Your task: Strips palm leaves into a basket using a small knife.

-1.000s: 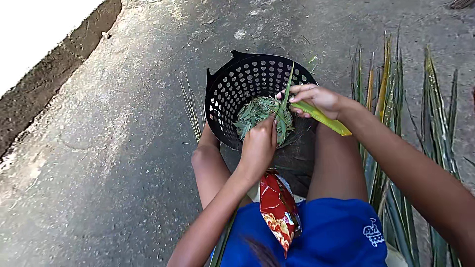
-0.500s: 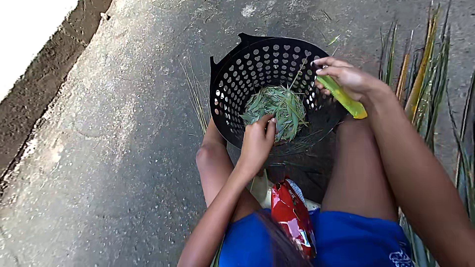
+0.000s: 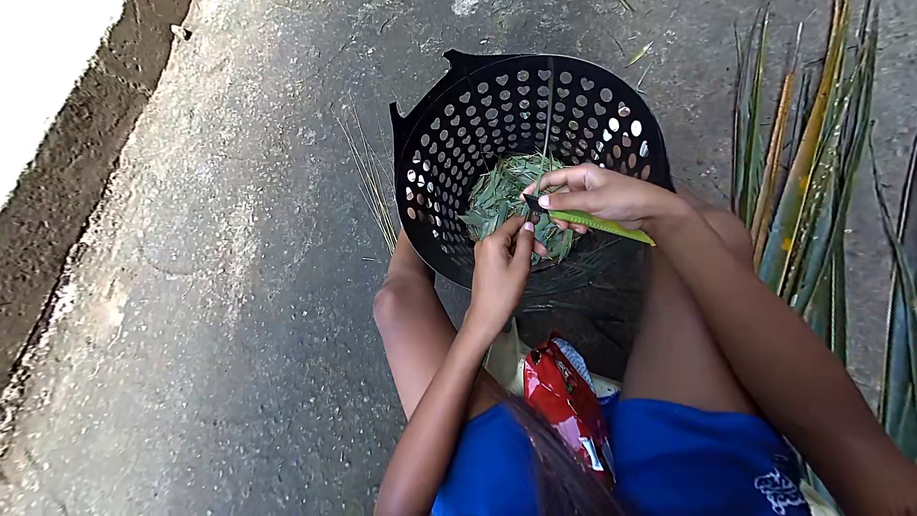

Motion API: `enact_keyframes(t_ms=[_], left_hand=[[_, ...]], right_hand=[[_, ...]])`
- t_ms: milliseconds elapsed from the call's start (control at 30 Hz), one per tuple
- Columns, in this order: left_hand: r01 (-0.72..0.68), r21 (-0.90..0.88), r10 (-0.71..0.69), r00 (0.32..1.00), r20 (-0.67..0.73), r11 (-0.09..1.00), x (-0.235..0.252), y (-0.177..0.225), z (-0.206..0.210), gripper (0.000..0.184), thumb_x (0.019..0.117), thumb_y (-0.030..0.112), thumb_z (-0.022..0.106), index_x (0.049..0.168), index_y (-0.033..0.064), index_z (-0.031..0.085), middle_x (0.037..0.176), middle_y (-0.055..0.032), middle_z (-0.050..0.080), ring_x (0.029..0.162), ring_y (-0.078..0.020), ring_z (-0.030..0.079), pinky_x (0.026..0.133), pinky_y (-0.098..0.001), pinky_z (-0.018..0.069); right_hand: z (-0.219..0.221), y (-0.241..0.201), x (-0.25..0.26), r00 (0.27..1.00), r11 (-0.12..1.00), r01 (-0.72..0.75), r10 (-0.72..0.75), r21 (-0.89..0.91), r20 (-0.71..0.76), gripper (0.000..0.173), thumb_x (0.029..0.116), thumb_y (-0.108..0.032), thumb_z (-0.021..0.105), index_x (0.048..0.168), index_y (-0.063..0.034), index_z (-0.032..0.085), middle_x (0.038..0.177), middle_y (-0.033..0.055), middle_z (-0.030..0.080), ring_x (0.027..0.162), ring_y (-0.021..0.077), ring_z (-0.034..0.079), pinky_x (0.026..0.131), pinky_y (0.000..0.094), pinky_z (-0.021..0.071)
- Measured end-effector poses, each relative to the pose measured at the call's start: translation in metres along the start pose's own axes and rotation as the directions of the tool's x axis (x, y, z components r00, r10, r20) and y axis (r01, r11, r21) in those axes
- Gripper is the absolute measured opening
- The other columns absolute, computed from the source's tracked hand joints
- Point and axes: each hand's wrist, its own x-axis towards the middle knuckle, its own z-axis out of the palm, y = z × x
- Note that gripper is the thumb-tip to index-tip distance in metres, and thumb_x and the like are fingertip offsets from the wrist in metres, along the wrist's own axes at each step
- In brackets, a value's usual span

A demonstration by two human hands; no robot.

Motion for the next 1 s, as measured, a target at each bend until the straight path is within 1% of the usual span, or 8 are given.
enact_keyframes(t_ms=[167,233,300,367,567,833,900,1000], left_hand=[[0.003,-0.023,-0.003,1.000,0.009,1.000,0.000,-0.001,-0.001,0.024,0.1062,0.002,0.045,0.113,-0.0096,0.065,0.067,0.0030,0.060,0.050,0.0070,0.038,0.050,-0.0125,0.0337],[0.003,-0.018,-0.002,1.000,0.014,1.000,0.000,-0.001,-0.001,0.024,0.1062,0.002,0.045,0.112,-0.0095,0.065,0.067,0.0029,0.060,0.051,0.0068,0.039,0.050,-0.0124,0.0342],[0.005,-0.009,-0.005,1.000,0.013,1.000,0.000,-0.001,-0.002,0.023,0.1060,0.001,0.045,0.110,-0.0095,0.065,0.067,0.0029,0.060,0.051,0.0068,0.040,0.051,-0.0124,0.0353],[0.004,0.004,-0.004,1.000,0.010,1.000,0.000,-0.001,-0.002,0.022,0.1059,0.001,0.045,0.109,-0.0092,0.065,0.067,0.0037,0.060,0.051,0.0071,0.040,0.052,-0.0121,0.0355],[-0.001,0.019,0.000,1.000,0.024,1.000,0.000,0.002,-0.003,0.024,0.1060,0.002,0.046,0.113,-0.0098,0.065,0.068,0.0031,0.060,0.051,0.0067,0.039,0.051,-0.0123,0.0345],[0.000,0.085,-0.003,0.999,0.040,0.996,0.002,0.002,-0.003,0.024,0.1065,0.003,0.046,0.115,-0.0095,0.066,0.070,0.0010,0.061,0.053,0.0051,0.041,0.053,-0.0133,0.0364],[0.006,0.103,-0.011,0.999,0.046,0.995,0.004,0.002,-0.004,0.024,0.1067,0.003,0.046,0.115,-0.0090,0.065,0.071,0.0006,0.061,0.054,0.0047,0.042,0.054,-0.0136,0.0368],[0.024,0.121,-0.032,0.998,0.060,0.992,0.005,0.001,-0.004,0.024,0.1066,0.004,0.047,0.116,-0.0089,0.065,0.071,0.0005,0.062,0.054,0.0046,0.042,0.054,-0.0140,0.0365]], right_hand=[[-0.006,0.003,0.003,0.998,0.999,0.020,-0.016,0.050,-0.063,0.018,0.1052,0.003,0.041,0.109,-0.0007,0.059,0.062,-0.0074,0.055,0.049,-0.0037,0.049,0.048,0.0102,0.0417],[-0.005,0.003,0.003,1.000,0.999,0.008,-0.007,0.039,-0.023,0.018,0.1050,0.003,0.041,0.109,-0.0006,0.058,0.062,-0.0074,0.055,0.049,-0.0038,0.049,0.049,0.0102,0.0418],[-0.003,0.003,0.003,0.999,0.999,-0.016,0.014,0.027,0.049,0.020,0.1045,0.003,0.042,0.115,0.0023,0.058,0.063,-0.0061,0.056,0.049,-0.0033,0.050,0.050,0.0104,0.0425],[-0.002,0.005,0.005,0.997,0.999,-0.030,0.028,0.019,0.074,0.019,0.1045,0.004,0.043,0.113,0.0035,0.060,0.062,-0.0049,0.057,0.049,-0.0025,0.050,0.050,0.0106,0.0425],[-0.011,0.004,0.010,1.000,0.997,-0.005,0.007,0.076,-0.023,0.020,0.1047,0.004,0.042,0.104,-0.0005,0.061,0.062,-0.0056,0.056,0.048,-0.0017,0.051,0.049,0.0111,0.0435],[-0.018,0.005,0.013,0.998,0.994,-0.027,0.032,0.106,-0.050,0.017,0.1040,0.004,0.044,0.109,0.0012,0.060,0.060,-0.0033,0.057,0.046,-0.0006,0.052,0.047,0.0118,0.0440],[-0.020,0.005,0.017,0.994,0.995,-0.014,0.025,0.104,-0.110,0.017,0.1055,0.001,0.043,0.108,0.0005,0.060,0.064,-0.0042,0.056,0.048,-0.0009,0.051,0.047,0.0118,0.0438],[-0.029,0.005,0.023,0.952,0.989,0.010,0.036,0.148,-0.304,0.018,0.1094,-0.007,0.042,0.114,-0.0006,0.058,0.068,-0.0049,0.056,0.050,-0.0011,0.050,0.049,0.0124,0.0438]])
